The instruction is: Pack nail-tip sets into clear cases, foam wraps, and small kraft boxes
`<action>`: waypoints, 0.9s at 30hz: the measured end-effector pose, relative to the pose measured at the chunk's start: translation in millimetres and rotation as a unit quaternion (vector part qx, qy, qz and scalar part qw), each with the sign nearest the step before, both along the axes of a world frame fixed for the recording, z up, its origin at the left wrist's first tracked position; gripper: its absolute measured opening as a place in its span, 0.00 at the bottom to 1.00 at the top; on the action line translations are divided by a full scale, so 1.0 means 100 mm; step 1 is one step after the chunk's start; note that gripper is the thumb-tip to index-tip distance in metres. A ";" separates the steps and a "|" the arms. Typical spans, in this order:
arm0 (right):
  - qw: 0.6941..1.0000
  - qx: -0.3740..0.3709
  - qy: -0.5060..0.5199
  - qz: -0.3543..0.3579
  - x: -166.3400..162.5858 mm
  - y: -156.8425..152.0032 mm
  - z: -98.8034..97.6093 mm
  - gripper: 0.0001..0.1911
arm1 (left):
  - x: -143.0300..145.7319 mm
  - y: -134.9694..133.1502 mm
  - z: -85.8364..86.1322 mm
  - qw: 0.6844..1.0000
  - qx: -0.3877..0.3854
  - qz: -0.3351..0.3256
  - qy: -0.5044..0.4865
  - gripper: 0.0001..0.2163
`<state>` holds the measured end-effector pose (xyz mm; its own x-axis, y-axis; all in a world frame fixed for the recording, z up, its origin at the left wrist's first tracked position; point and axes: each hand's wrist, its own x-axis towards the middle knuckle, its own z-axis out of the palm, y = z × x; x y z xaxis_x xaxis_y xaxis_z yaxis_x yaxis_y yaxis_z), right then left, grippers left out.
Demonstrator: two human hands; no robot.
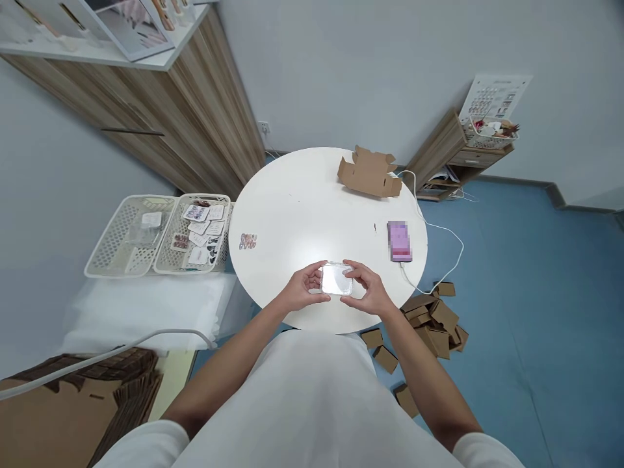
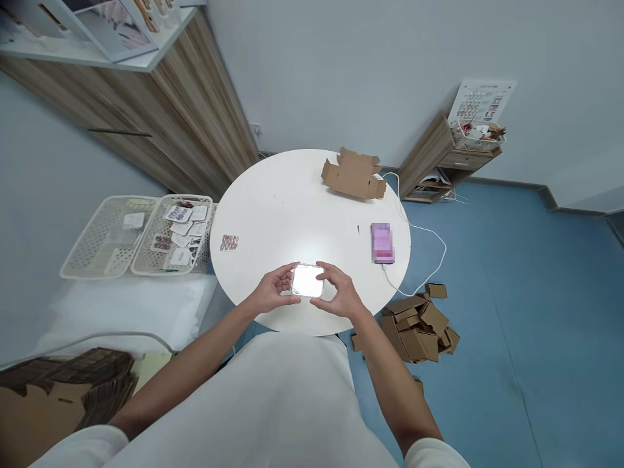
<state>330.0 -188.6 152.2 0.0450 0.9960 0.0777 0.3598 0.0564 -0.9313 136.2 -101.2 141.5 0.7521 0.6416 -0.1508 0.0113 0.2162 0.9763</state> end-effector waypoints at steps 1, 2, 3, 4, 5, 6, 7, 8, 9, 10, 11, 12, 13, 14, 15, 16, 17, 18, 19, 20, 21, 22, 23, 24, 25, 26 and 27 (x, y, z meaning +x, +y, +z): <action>1.000 -0.001 0.007 0.001 0.01 0.01 -0.01 0.22 | 0.01 0.00 -0.01 1.000 -0.004 0.004 0.001 0.36; 1.000 -0.001 0.012 0.003 0.02 0.03 -0.01 0.23 | 0.01 0.00 -0.02 1.000 -0.007 0.007 0.004 0.36; 1.000 0.000 0.015 0.005 0.03 0.04 -0.01 0.23 | 0.01 0.00 -0.04 1.000 -0.009 0.010 0.007 0.36; 1.000 0.002 0.012 0.007 0.03 0.05 0.00 0.23 | 0.02 0.00 -0.04 1.000 -0.013 0.013 0.011 0.37; 1.000 0.005 0.006 0.008 0.04 0.06 0.01 0.23 | 0.02 0.01 -0.05 1.000 -0.017 0.016 0.013 0.37; 1.000 0.008 -0.003 0.010 0.04 0.07 0.02 0.23 | 0.03 0.01 -0.04 1.000 -0.021 0.016 0.014 0.37; 1.000 0.010 -0.012 0.011 0.04 0.07 0.03 0.22 | 0.03 0.02 -0.03 0.999 -0.025 0.015 0.013 0.37; 1.000 0.012 -0.018 0.009 0.04 0.08 0.03 0.22 | 0.03 0.02 -0.02 0.999 -0.030 0.011 0.010 0.37; 1.000 0.013 -0.018 0.006 0.04 0.08 0.04 0.22 | 0.04 0.03 0.00 0.999 -0.037 0.004 0.006 0.37; 1.000 0.015 -0.014 -0.001 0.03 0.08 0.04 0.22 | 0.04 0.04 0.01 0.999 -0.046 -0.003 0.001 0.37; 1.000 0.016 -0.009 -0.007 0.03 0.07 0.04 0.22 | 0.04 0.04 0.02 0.998 -0.056 -0.008 -0.003 0.37; 1.000 0.016 -0.004 -0.013 0.02 0.06 0.03 0.22 | 0.04 0.05 0.03 0.998 -0.069 -0.010 -0.007 0.36; 1.000 0.016 0.000 -0.018 0.02 0.05 0.03 0.22 | 0.03 0.05 0.03 0.996 -0.083 -0.009 -0.009 0.35; 1.000 0.015 0.003 -0.020 0.01 0.03 0.02 0.22 | 0.03 0.05 0.03 0.995 -0.096 -0.006 -0.008 0.33; 1.000 0.012 0.005 -0.021 0.00 0.00 0.01 0.22 | 0.01 0.05 0.02 0.994 -0.107 -0.004 -0.003 0.32; 1.000 0.008 0.008 -0.021 -0.01 -0.02 0.01 0.23 | 0.00 0.04 0.00 0.993 -0.116 -0.002 0.004 0.30; 1.000 0.005 0.012 -0.021 -0.01 -0.04 0.00 0.23 | -0.01 0.04 -0.02 0.992 -0.122 -0.001 0.015 0.28; 1.000 0.000 0.019 -0.022 -0.02 -0.06 -0.01 0.23 | -0.02 0.04 -0.03 0.992 -0.126 -0.002 0.026 0.26; 0.999 -0.005 0.028 -0.022 -0.02 -0.08 -0.02 0.23 | -0.03 0.03 -0.05 0.991 -0.128 -0.001 0.036 0.24; 0.999 -0.012 0.039 -0.025 -0.02 -0.09 -0.03 0.24 | -0.04 0.03 -0.06 0.991 -0.129 0.000 0.043 0.23; 0.998 -0.020 0.052 -0.029 -0.02 -0.09 -0.04 0.24 | -0.05 0.02 -0.07 0.990 -0.130 0.004 0.047 0.22; 0.997 -0.031 0.066 -0.035 -0.02 -0.08 -0.05 0.25 | -0.05 0.01 -0.08 0.990 -0.130 0.006 0.050 0.23; 0.995 -0.042 0.080 -0.044 -0.02 -0.07 -0.07 0.25 | -0.06 0.00 -0.08 0.990 -0.130 0.007 0.052 0.23; 0.992 -0.053 0.093 -0.059 -0.02 -0.06 -0.08 0.24 | -0.07 -0.01 -0.08 0.990 -0.130 0.006 0.054 0.24; 0.989 -0.065 0.106 -0.077 -0.03 -0.04 -0.10 0.22 | -0.07 -0.02 -0.08 0.990 -0.130 0.002 0.057 0.25; 0.985 -0.076 0.119 -0.097 -0.04 -0.02 -0.11 0.20 | -0.08 -0.03 -0.08 0.990 -0.129 -0.002 0.060 0.25; 0.981 -0.087 0.131 -0.116 -0.05 0.00 -0.12 0.19 | -0.09 -0.04 -0.09 0.990 -0.128 -0.005 0.063 0.25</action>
<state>325.0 -188.2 139.8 0.2679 0.9537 -0.1369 0.0911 -0.1666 -0.9818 127.7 -105.0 132.9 0.7237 0.5620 -0.4005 0.1328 0.4561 0.8800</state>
